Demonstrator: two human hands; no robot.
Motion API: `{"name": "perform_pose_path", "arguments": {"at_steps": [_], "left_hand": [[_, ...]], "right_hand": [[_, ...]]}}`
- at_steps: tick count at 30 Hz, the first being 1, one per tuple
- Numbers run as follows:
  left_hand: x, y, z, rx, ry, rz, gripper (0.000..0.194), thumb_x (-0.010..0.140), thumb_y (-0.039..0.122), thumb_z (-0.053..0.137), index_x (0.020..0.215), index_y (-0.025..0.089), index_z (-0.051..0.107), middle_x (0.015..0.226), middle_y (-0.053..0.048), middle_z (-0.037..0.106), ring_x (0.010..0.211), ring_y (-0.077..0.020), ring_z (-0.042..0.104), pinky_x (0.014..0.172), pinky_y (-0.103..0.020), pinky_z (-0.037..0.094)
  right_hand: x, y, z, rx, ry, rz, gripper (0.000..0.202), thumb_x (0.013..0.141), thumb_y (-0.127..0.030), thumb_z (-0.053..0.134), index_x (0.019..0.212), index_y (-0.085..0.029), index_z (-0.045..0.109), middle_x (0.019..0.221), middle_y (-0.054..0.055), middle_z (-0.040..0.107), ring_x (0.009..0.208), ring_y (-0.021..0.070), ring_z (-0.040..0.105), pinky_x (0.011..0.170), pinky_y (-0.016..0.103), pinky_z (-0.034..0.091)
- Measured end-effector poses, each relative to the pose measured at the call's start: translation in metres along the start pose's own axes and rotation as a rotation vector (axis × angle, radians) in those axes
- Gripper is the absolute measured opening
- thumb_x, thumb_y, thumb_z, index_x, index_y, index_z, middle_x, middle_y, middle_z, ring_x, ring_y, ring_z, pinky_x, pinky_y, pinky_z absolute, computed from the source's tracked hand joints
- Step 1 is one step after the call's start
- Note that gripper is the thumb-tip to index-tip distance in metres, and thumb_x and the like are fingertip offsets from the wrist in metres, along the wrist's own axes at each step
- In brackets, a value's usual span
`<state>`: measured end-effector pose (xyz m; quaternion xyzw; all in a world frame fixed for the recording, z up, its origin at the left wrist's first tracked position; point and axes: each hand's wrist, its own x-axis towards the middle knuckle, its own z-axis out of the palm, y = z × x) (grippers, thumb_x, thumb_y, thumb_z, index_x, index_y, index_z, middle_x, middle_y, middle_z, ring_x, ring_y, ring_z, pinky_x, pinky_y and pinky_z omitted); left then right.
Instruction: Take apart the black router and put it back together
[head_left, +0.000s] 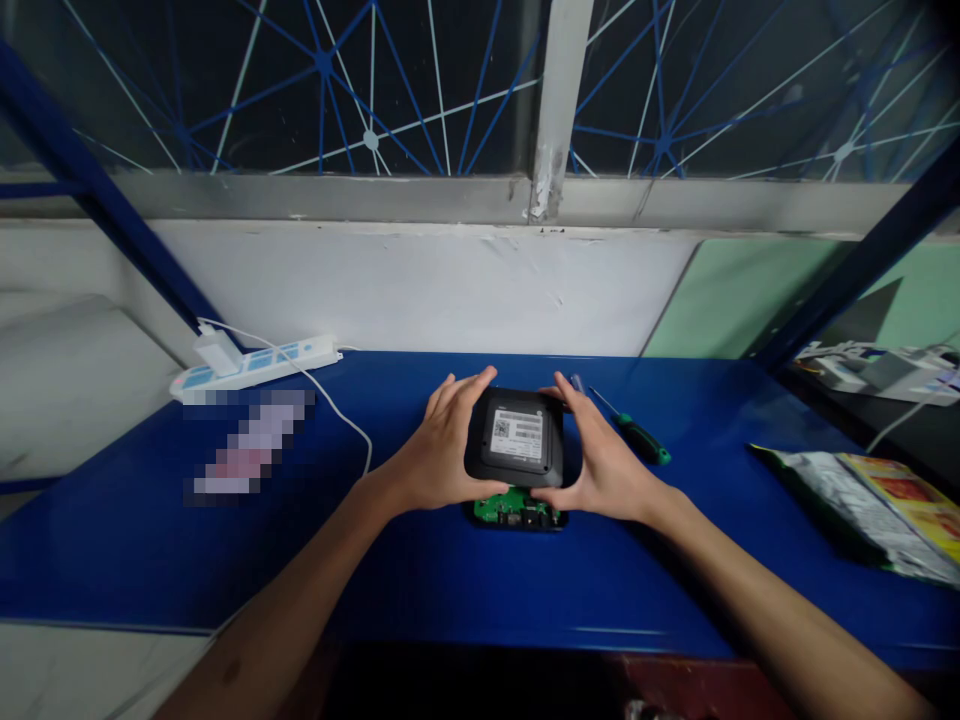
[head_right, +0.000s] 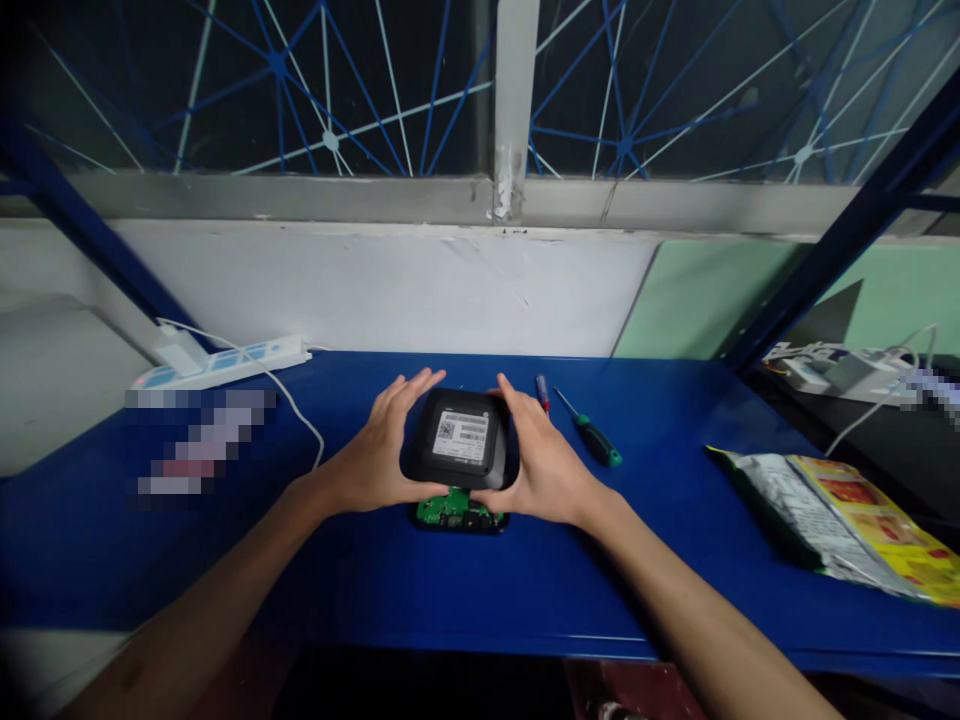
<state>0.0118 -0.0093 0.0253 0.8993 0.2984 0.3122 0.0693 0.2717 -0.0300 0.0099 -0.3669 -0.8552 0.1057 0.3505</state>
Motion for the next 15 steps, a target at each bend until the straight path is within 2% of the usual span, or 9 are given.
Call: {"name": "perform_pose_path", "arguments": {"at_steps": [6, 15], "left_hand": [[0.0003, -0.001, -0.0026, 0.1, -0.049, 0.038, 0.126, 0.063, 0.046, 0.087, 0.158, 0.023, 0.008, 0.15, -0.022, 0.043, 0.137, -0.0486, 0.041, 0.115, -0.078, 0.019], [-0.0006, -0.0024, -0.0046, 0.102, -0.036, 0.053, 0.123, 0.063, 0.049, 0.085, 0.157, 0.023, 0.012, 0.147, -0.02, 0.045, 0.133, -0.0478, 0.045, 0.114, -0.078, 0.02]], "right_hand": [[0.0003, -0.0007, -0.0037, -0.043, -0.012, -0.038, 0.133, 0.065, -0.053, 0.081, 0.16, -0.024, -0.008, 0.148, 0.02, 0.046, 0.135, 0.0423, 0.047, 0.109, 0.067, 0.041], [-0.0008, -0.0019, -0.0082, -0.063, -0.014, -0.013, 0.134, 0.063, -0.055, 0.081, 0.16, -0.023, -0.005, 0.15, 0.02, 0.046, 0.134, 0.043, 0.049, 0.112, 0.071, 0.035]]}}
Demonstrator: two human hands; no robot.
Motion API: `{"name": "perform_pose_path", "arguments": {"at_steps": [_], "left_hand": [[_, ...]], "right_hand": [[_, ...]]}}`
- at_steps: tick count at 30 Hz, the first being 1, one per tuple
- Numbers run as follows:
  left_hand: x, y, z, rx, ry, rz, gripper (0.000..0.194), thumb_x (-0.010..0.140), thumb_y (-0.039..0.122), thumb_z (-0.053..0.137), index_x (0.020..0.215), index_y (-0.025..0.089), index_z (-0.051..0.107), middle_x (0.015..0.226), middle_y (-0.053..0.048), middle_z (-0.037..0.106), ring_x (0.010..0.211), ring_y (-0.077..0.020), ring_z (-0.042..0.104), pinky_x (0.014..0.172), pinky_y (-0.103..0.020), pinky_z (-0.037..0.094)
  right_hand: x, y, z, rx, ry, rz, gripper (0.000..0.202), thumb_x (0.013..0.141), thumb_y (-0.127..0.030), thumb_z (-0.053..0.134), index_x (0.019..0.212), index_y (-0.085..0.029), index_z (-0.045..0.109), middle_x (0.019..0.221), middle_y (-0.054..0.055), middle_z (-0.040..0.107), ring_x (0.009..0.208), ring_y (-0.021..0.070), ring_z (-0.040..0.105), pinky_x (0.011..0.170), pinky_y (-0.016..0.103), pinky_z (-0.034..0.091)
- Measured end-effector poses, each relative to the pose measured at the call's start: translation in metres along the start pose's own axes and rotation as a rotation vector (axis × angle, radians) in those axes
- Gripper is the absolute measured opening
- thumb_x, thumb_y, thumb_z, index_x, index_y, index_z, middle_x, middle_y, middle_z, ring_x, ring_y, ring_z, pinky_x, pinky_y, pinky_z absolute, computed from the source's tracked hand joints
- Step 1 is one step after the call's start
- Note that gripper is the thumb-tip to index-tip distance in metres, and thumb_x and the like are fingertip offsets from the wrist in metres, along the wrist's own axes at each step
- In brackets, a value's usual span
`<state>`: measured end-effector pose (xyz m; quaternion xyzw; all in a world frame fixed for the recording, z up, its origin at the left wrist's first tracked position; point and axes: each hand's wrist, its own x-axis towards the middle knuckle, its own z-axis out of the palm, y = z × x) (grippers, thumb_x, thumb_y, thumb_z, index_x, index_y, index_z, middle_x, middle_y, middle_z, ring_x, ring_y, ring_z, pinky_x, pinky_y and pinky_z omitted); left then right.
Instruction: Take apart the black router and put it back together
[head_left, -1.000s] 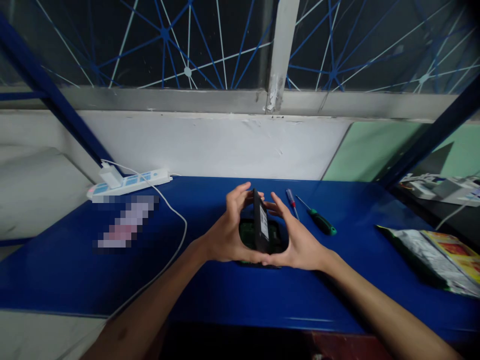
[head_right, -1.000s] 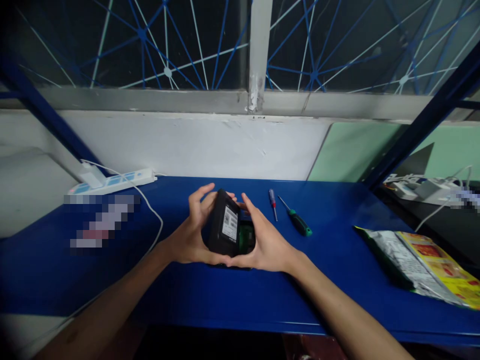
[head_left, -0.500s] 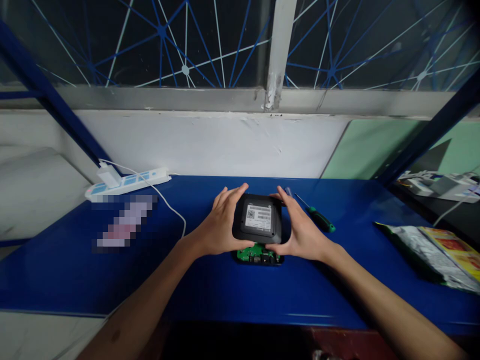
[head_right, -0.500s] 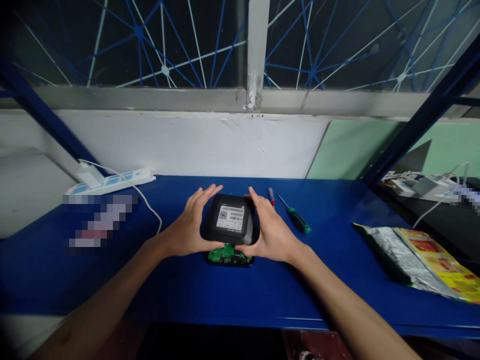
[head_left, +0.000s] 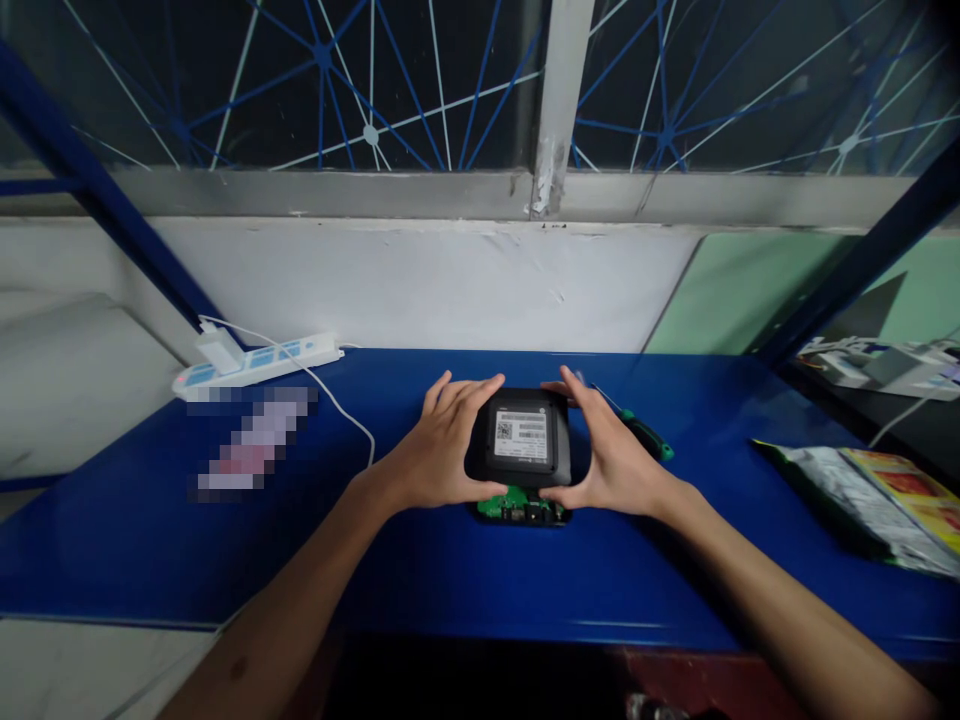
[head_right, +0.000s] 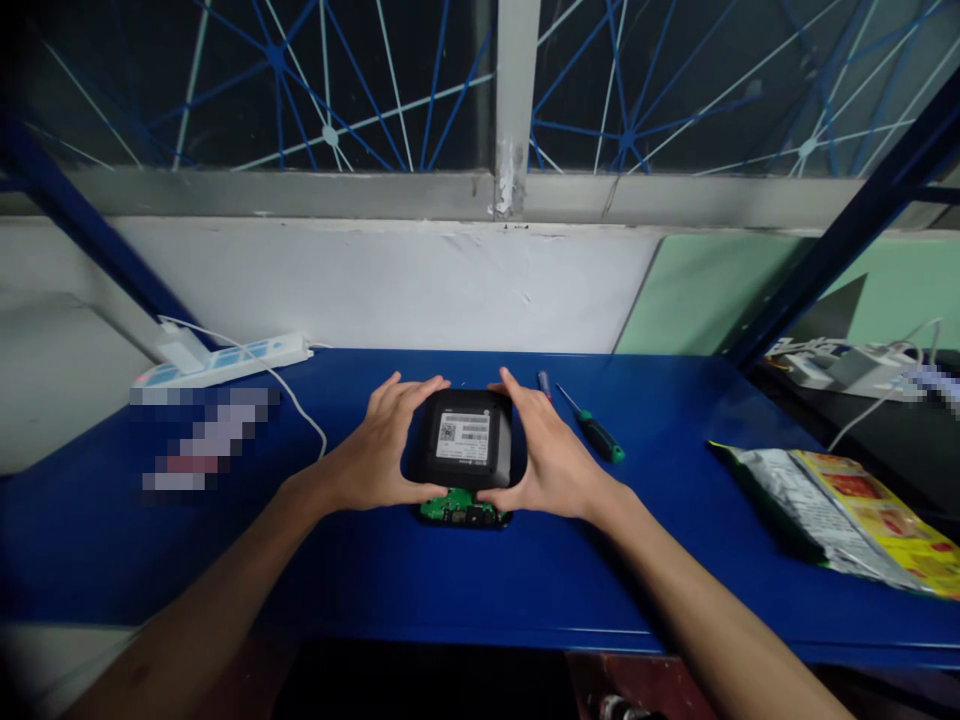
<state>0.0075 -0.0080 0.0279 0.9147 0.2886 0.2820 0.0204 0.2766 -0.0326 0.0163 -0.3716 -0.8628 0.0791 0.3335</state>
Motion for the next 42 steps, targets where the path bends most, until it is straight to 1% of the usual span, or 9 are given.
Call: {"name": "perform_pose_path", "arguments": {"at_steps": [3, 8, 15, 19, 25, 30, 35, 38, 42], "left_hand": [[-0.001, -0.002, 0.0, 0.02, 0.031, 0.012, 0.127, 0.059, 0.051, 0.087, 0.157, 0.025, 0.01, 0.145, -0.019, 0.046, 0.13, -0.0475, 0.047, 0.113, -0.077, 0.021], [-0.001, -0.004, 0.0, 0.025, 0.061, 0.012, 0.129, 0.057, 0.05, 0.09, 0.155, 0.027, 0.011, 0.145, -0.018, 0.046, 0.131, -0.0472, 0.047, 0.114, -0.075, 0.021], [-0.002, -0.004, -0.003, -0.018, 0.056, -0.006, 0.131, 0.054, 0.051, 0.092, 0.154, 0.028, 0.011, 0.146, -0.017, 0.046, 0.134, -0.0487, 0.043, 0.114, -0.076, 0.019], [-0.004, -0.004, 0.0, -0.071, 0.011, -0.037, 0.128, 0.056, 0.054, 0.09, 0.152, 0.026, 0.01, 0.146, -0.018, 0.045, 0.137, -0.0489, 0.039, 0.114, -0.075, 0.019], [-0.006, 0.001, 0.001, -0.129, -0.078, -0.109, 0.122, 0.054, 0.058, 0.088, 0.147, 0.023, 0.016, 0.143, -0.018, 0.043, 0.137, -0.0472, 0.036, 0.115, -0.072, 0.018], [-0.004, 0.005, 0.002, -0.171, -0.138, -0.173, 0.113, 0.053, 0.056, 0.087, 0.141, 0.022, 0.024, 0.138, -0.015, 0.044, 0.132, -0.0435, 0.038, 0.116, -0.068, 0.019], [-0.004, 0.006, 0.006, -0.204, -0.184, -0.219, 0.108, 0.053, 0.057, 0.085, 0.139, 0.023, 0.029, 0.135, -0.015, 0.045, 0.127, -0.0421, 0.039, 0.112, -0.068, 0.025], [-0.005, 0.007, 0.007, -0.219, -0.205, -0.236, 0.109, 0.054, 0.06, 0.084, 0.141, 0.024, 0.029, 0.136, -0.015, 0.044, 0.129, -0.0429, 0.037, 0.111, -0.067, 0.028], [-0.004, 0.01, 0.003, -0.229, -0.3, -0.279, 0.111, 0.053, 0.062, 0.083, 0.143, 0.023, 0.03, 0.139, -0.017, 0.042, 0.133, -0.0461, 0.033, 0.107, -0.068, 0.032]], "right_hand": [[0.0, 0.001, 0.0, 0.011, -0.001, 0.016, 0.134, 0.064, -0.055, 0.082, 0.16, -0.023, -0.005, 0.151, 0.02, 0.045, 0.133, 0.0431, 0.049, 0.111, 0.072, 0.034], [0.001, 0.001, 0.0, 0.012, 0.001, 0.005, 0.134, 0.063, -0.053, 0.084, 0.16, -0.023, -0.004, 0.152, 0.02, 0.043, 0.136, 0.0409, 0.046, 0.11, 0.066, 0.041], [0.001, -0.003, -0.005, 0.017, -0.007, 0.027, 0.133, 0.064, -0.052, 0.084, 0.16, -0.023, -0.003, 0.151, 0.02, 0.045, 0.135, 0.0428, 0.047, 0.109, 0.069, 0.04], [-0.001, -0.006, -0.006, 0.031, -0.063, 0.033, 0.129, 0.066, -0.051, 0.082, 0.16, -0.024, -0.001, 0.152, 0.02, 0.042, 0.137, 0.0433, 0.044, 0.111, 0.071, 0.036], [-0.002, -0.01, -0.007, 0.066, -0.194, 0.051, 0.127, 0.068, -0.048, 0.08, 0.16, -0.023, -0.003, 0.152, 0.021, 0.036, 0.143, 0.043, 0.035, 0.114, 0.069, 0.033], [-0.004, -0.009, -0.008, 0.083, -0.267, 0.104, 0.127, 0.068, -0.051, 0.079, 0.161, -0.023, -0.004, 0.151, 0.021, 0.039, 0.138, 0.042, 0.041, 0.113, 0.066, 0.036], [-0.005, -0.009, -0.008, 0.088, -0.334, 0.143, 0.126, 0.068, -0.049, 0.079, 0.161, -0.024, -0.002, 0.152, 0.02, 0.04, 0.135, 0.0413, 0.046, 0.11, 0.062, 0.042], [-0.005, -0.01, -0.008, 0.091, -0.349, 0.148, 0.125, 0.068, -0.05, 0.079, 0.161, -0.024, 0.0, 0.15, 0.02, 0.042, 0.134, 0.0409, 0.048, 0.109, 0.061, 0.044], [-0.006, -0.009, -0.007, 0.077, -0.374, 0.147, 0.126, 0.067, -0.051, 0.08, 0.161, -0.024, 0.002, 0.147, 0.021, 0.046, 0.13, 0.0412, 0.051, 0.105, 0.061, 0.047]]}}
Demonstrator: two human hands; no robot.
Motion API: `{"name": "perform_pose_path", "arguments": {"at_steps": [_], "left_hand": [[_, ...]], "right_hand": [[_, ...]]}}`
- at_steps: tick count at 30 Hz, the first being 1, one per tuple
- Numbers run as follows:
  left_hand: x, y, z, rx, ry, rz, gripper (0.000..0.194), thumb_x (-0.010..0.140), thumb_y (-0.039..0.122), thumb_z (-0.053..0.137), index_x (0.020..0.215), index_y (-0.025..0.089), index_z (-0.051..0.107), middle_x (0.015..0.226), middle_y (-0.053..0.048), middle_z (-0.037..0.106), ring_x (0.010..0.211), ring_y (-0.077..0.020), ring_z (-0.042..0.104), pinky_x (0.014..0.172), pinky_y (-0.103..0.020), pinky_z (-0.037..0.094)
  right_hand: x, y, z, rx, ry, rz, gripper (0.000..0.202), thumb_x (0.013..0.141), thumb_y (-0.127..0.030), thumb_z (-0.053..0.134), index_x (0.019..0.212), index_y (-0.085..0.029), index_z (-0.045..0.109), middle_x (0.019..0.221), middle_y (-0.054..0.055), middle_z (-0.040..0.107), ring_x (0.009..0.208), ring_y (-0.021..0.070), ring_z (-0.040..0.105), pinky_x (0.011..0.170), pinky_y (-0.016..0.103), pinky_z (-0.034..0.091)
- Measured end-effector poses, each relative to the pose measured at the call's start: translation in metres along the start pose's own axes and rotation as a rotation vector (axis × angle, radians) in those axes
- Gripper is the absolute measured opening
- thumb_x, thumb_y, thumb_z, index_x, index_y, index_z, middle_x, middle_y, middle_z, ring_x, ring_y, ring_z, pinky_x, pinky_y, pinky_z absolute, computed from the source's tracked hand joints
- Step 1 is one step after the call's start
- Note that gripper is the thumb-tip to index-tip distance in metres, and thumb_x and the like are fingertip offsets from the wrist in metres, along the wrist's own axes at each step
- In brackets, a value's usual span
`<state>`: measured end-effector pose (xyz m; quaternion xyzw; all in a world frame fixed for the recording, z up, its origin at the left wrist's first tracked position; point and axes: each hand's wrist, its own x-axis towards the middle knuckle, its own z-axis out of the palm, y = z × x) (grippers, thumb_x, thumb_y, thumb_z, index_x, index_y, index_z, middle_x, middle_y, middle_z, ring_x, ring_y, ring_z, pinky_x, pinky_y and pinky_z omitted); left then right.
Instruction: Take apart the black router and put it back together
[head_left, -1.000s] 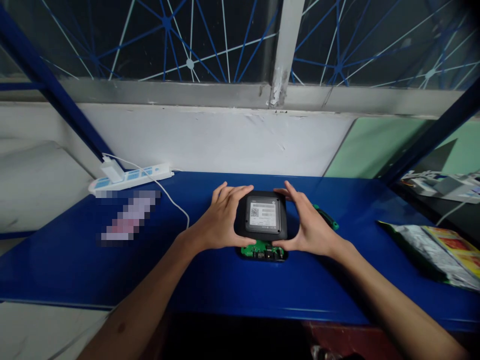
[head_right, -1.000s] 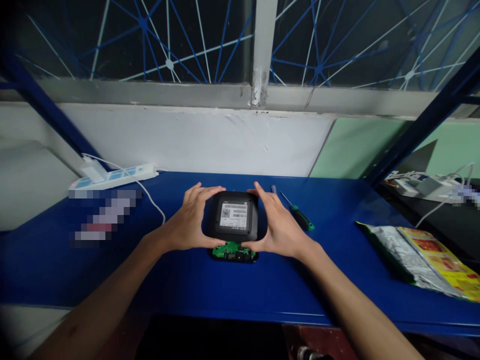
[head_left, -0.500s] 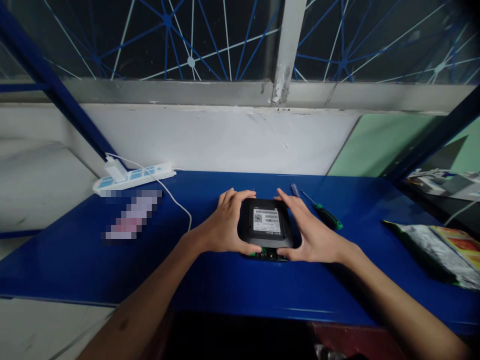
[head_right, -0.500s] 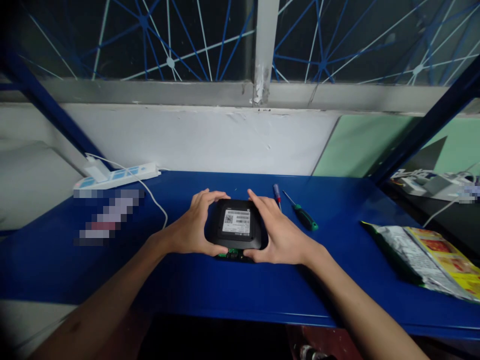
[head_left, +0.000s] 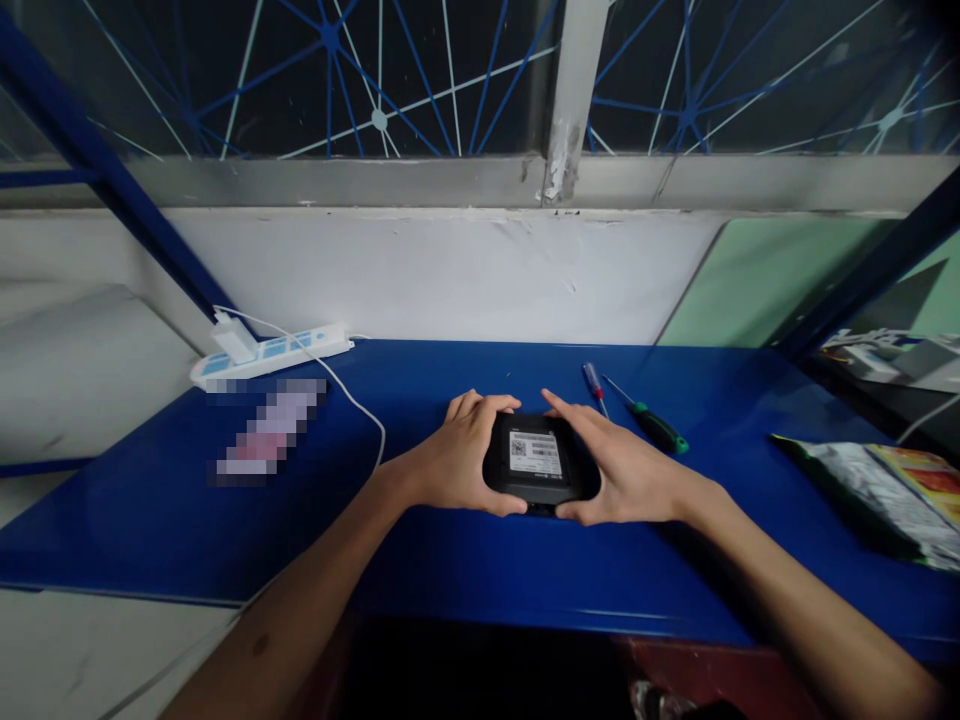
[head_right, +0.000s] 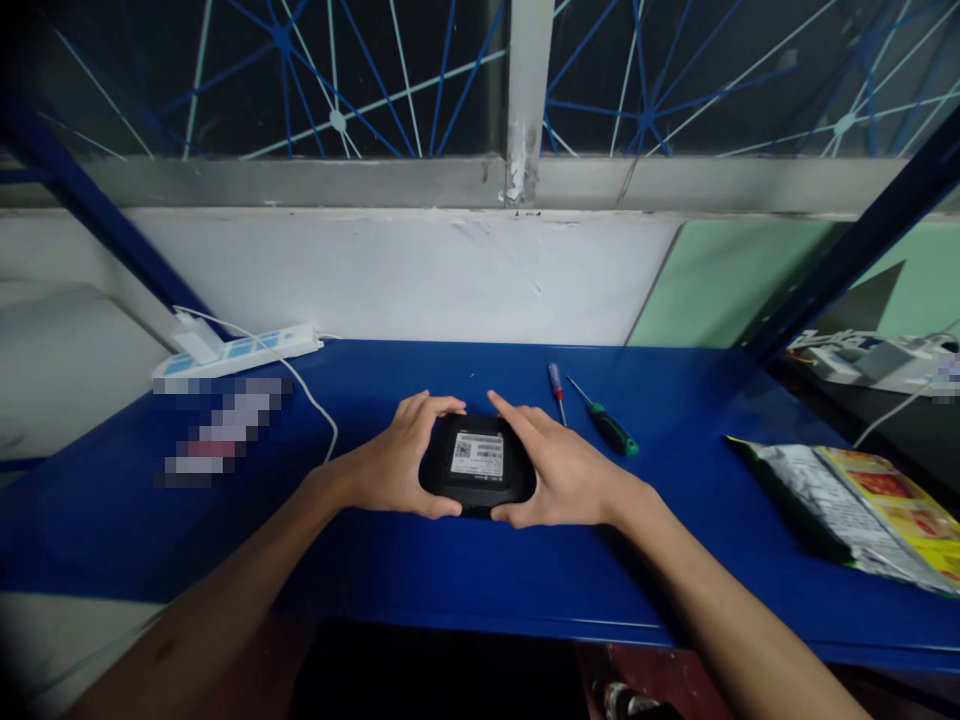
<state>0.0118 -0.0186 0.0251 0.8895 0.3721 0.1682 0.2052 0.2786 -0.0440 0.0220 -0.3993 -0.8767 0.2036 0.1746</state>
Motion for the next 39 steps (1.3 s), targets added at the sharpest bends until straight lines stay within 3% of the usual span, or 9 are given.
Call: {"name": "perform_pose_path", "arguments": {"at_steps": [8, 26, 32, 39], "left_hand": [[-0.0003, 0.0089, -0.0028, 0.061, -0.09, 0.004, 0.109, 0.055, 0.061, 0.082, 0.143, 0.019, 0.033, 0.135, -0.016, 0.046, 0.129, -0.0442, 0.038, 0.108, -0.064, 0.032], [0.0004, 0.0065, -0.003, 0.081, -0.111, 0.032, 0.118, 0.055, 0.072, 0.081, 0.148, 0.019, 0.03, 0.139, -0.017, 0.047, 0.128, -0.0415, 0.041, 0.109, -0.062, 0.031], [0.0005, 0.0064, -0.0029, 0.072, -0.115, 0.029, 0.121, 0.056, 0.067, 0.082, 0.151, 0.018, 0.026, 0.145, -0.019, 0.044, 0.133, -0.0426, 0.039, 0.112, -0.062, 0.029], [0.0003, 0.0095, -0.0066, 0.035, -0.094, 0.038, 0.115, 0.055, 0.059, 0.086, 0.15, 0.023, 0.032, 0.136, -0.015, 0.053, 0.124, -0.0387, 0.048, 0.106, -0.058, 0.039]], "right_hand": [[0.0006, 0.0024, 0.0043, -0.025, -0.025, -0.007, 0.125, 0.067, -0.054, 0.08, 0.161, -0.024, 0.003, 0.148, 0.02, 0.044, 0.131, 0.0398, 0.05, 0.104, 0.059, 0.049], [0.0006, 0.0032, 0.0036, -0.053, -0.038, 0.022, 0.128, 0.065, -0.067, 0.079, 0.161, -0.023, 0.006, 0.149, 0.022, 0.048, 0.132, 0.0405, 0.052, 0.106, 0.059, 0.047], [0.0004, 0.0049, 0.0037, -0.073, -0.04, 0.023, 0.127, 0.064, -0.07, 0.077, 0.161, -0.023, 0.011, 0.147, 0.021, 0.051, 0.129, 0.0409, 0.054, 0.103, 0.059, 0.049], [0.0012, 0.0044, 0.0041, -0.059, -0.045, 0.033, 0.126, 0.064, -0.07, 0.078, 0.161, -0.024, 0.011, 0.149, 0.021, 0.049, 0.13, 0.0409, 0.054, 0.104, 0.059, 0.049]]}}
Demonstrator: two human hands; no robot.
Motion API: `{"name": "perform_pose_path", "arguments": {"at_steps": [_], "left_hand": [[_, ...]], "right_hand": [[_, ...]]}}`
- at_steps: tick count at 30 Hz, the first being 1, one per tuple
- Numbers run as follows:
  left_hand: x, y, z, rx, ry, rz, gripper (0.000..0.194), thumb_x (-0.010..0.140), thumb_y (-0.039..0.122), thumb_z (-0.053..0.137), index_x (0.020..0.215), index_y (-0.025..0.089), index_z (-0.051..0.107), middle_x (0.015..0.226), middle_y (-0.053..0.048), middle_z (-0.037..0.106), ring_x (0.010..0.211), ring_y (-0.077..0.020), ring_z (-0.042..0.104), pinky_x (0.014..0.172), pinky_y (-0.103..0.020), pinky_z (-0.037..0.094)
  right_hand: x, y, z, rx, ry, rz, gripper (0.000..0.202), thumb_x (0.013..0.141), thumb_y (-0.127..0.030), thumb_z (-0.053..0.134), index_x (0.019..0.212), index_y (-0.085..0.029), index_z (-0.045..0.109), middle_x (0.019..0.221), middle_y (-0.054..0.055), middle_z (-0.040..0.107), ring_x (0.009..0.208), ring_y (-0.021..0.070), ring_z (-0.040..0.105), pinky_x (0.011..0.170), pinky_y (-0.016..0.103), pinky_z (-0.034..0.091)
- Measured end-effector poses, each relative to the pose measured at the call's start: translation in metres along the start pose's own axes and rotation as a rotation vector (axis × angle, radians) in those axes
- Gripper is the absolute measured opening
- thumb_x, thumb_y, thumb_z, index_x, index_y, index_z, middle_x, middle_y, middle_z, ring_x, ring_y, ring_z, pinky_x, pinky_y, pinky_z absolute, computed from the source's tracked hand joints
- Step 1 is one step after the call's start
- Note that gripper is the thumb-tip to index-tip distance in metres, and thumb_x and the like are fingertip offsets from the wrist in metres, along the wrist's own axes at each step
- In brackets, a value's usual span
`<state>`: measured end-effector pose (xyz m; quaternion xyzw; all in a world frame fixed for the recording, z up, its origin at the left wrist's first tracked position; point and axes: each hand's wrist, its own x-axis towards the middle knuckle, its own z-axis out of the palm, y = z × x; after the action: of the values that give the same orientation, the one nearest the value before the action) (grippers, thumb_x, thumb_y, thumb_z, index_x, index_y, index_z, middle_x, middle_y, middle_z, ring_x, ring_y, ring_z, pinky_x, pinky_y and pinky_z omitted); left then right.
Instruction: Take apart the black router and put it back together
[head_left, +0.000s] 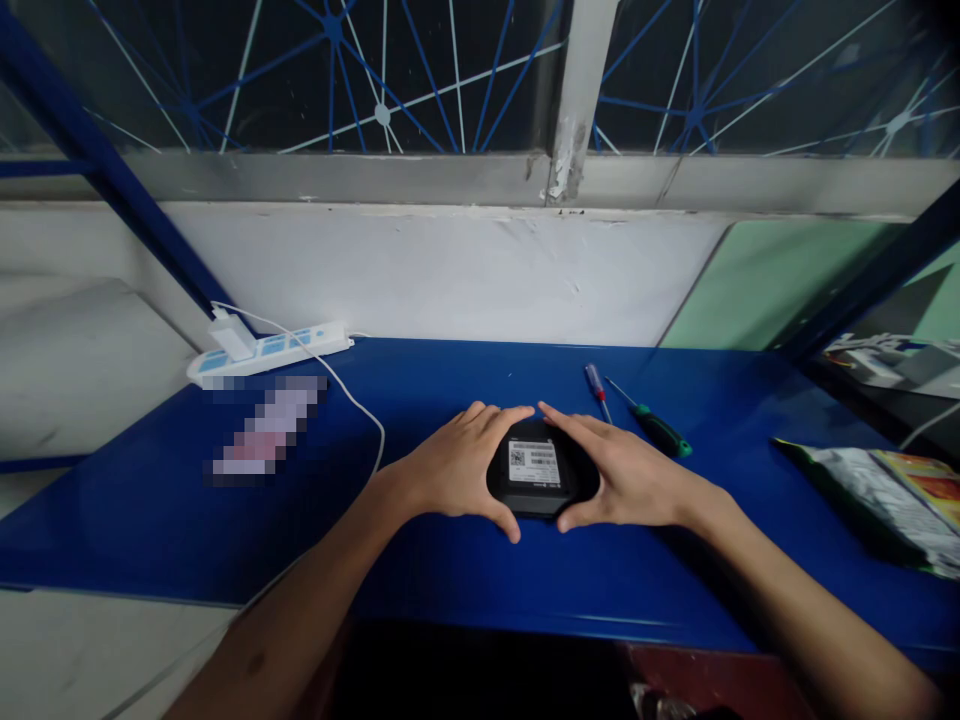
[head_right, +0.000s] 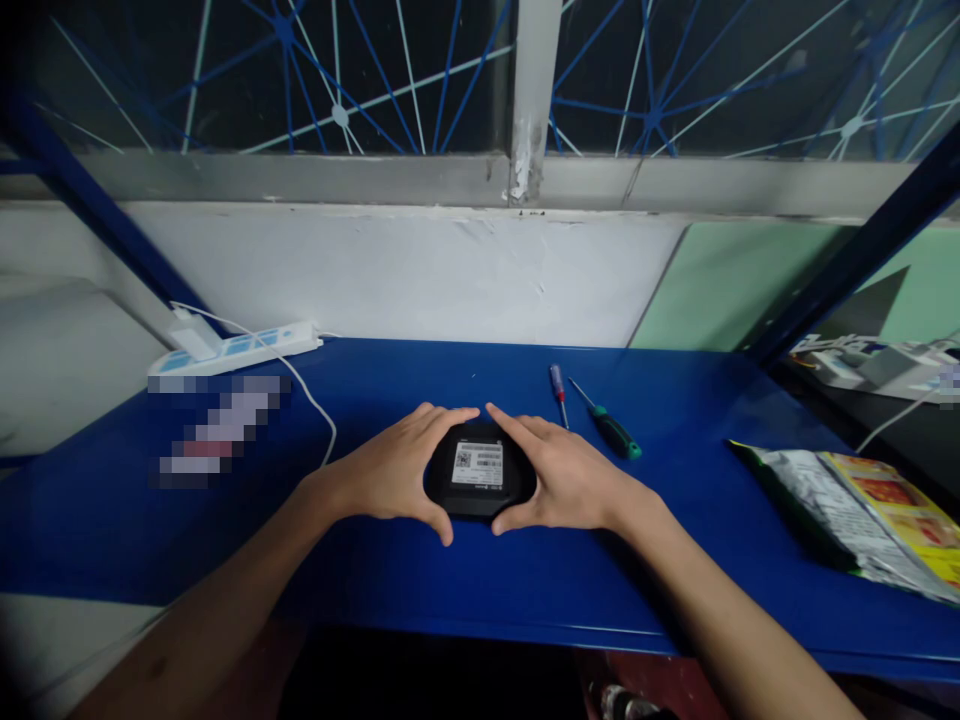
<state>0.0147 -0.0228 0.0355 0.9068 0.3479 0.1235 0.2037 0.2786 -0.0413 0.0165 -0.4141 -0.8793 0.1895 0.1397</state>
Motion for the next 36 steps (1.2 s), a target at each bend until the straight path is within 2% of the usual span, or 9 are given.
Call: {"name": "perform_pose_path", "arguments": {"at_steps": [3, 9, 14, 21, 26, 31, 34, 36], "left_hand": [[-0.001, 0.003, -0.005, -0.008, -0.038, -0.027, 0.108, 0.057, 0.059, 0.085, 0.147, 0.021, 0.039, 0.132, -0.013, 0.057, 0.12, -0.037, 0.051, 0.102, -0.053, 0.043], [-0.002, 0.003, -0.005, 0.027, -0.048, -0.091, 0.108, 0.061, 0.065, 0.081, 0.151, 0.024, 0.036, 0.128, -0.013, 0.06, 0.117, -0.0353, 0.055, 0.097, -0.048, 0.046], [-0.002, 0.004, 0.0, 0.069, -0.065, -0.13, 0.113, 0.059, 0.068, 0.08, 0.151, 0.019, 0.037, 0.127, -0.017, 0.059, 0.117, -0.0374, 0.055, 0.097, -0.05, 0.046], [0.001, 0.007, 0.001, 0.105, -0.075, -0.146, 0.114, 0.056, 0.068, 0.082, 0.15, 0.019, 0.039, 0.133, -0.018, 0.058, 0.121, -0.0411, 0.053, 0.1, -0.052, 0.042], [0.004, 0.004, 0.003, 0.111, -0.076, -0.136, 0.117, 0.055, 0.071, 0.08, 0.15, 0.018, 0.038, 0.133, -0.02, 0.058, 0.121, -0.0437, 0.053, 0.099, -0.056, 0.042], [0.0, 0.0, 0.005, 0.097, -0.08, -0.159, 0.119, 0.055, 0.073, 0.081, 0.151, 0.016, 0.038, 0.137, -0.022, 0.054, 0.125, -0.0414, 0.052, 0.102, -0.053, 0.042], [-0.003, -0.003, 0.006, 0.054, -0.048, -0.164, 0.118, 0.053, 0.073, 0.081, 0.15, 0.021, 0.039, 0.136, -0.018, 0.055, 0.123, -0.0395, 0.054, 0.102, -0.051, 0.044], [-0.004, -0.004, 0.005, 0.046, -0.034, -0.162, 0.115, 0.053, 0.073, 0.082, 0.148, 0.024, 0.04, 0.134, -0.016, 0.056, 0.121, -0.0384, 0.055, 0.101, -0.05, 0.045]], "right_hand": [[0.0, -0.001, 0.0, 0.007, -0.007, 0.019, 0.126, 0.064, -0.069, 0.079, 0.161, -0.024, 0.012, 0.15, 0.022, 0.048, 0.132, 0.0401, 0.054, 0.106, 0.058, 0.047], [0.0, -0.005, -0.003, 0.007, -0.019, 0.068, 0.127, 0.062, -0.066, 0.082, 0.161, -0.025, 0.014, 0.149, 0.022, 0.051, 0.13, 0.0401, 0.057, 0.104, 0.058, 0.049], [0.002, -0.009, -0.005, -0.013, -0.017, 0.08, 0.127, 0.06, -0.064, 0.083, 0.16, -0.024, 0.017, 0.146, 0.022, 0.054, 0.127, 0.0409, 0.059, 0.102, 0.057, 0.051], [0.004, -0.01, -0.004, -0.07, -0.026, 0.114, 0.128, 0.058, -0.066, 0.084, 0.16, -0.027, 0.017, 0.144, 0.021, 0.056, 0.124, 0.0428, 0.062, 0.098, 0.057, 0.054], [0.008, -0.012, -0.003, -0.089, -0.024, 0.121, 0.131, 0.053, -0.066, 0.086, 0.159, -0.024, 0.022, 0.143, 0.022, 0.057, 0.121, 0.0439, 0.063, 0.097, 0.058, 0.054], [0.007, -0.011, -0.002, -0.065, -0.039, 0.122, 0.13, 0.055, -0.07, 0.083, 0.16, -0.022, 0.022, 0.148, 0.023, 0.053, 0.128, 0.0426, 0.059, 0.103, 0.057, 0.051], [0.006, -0.006, -0.001, -0.046, -0.012, 0.082, 0.128, 0.056, -0.074, 0.08, 0.159, -0.021, 0.025, 0.15, 0.023, 0.05, 0.133, 0.0413, 0.055, 0.106, 0.056, 0.05], [0.007, -0.002, 0.0, -0.028, 0.033, 0.062, 0.12, 0.062, -0.075, 0.076, 0.158, -0.023, 0.028, 0.148, 0.019, 0.054, 0.132, 0.0386, 0.056, 0.106, 0.055, 0.05]]}}
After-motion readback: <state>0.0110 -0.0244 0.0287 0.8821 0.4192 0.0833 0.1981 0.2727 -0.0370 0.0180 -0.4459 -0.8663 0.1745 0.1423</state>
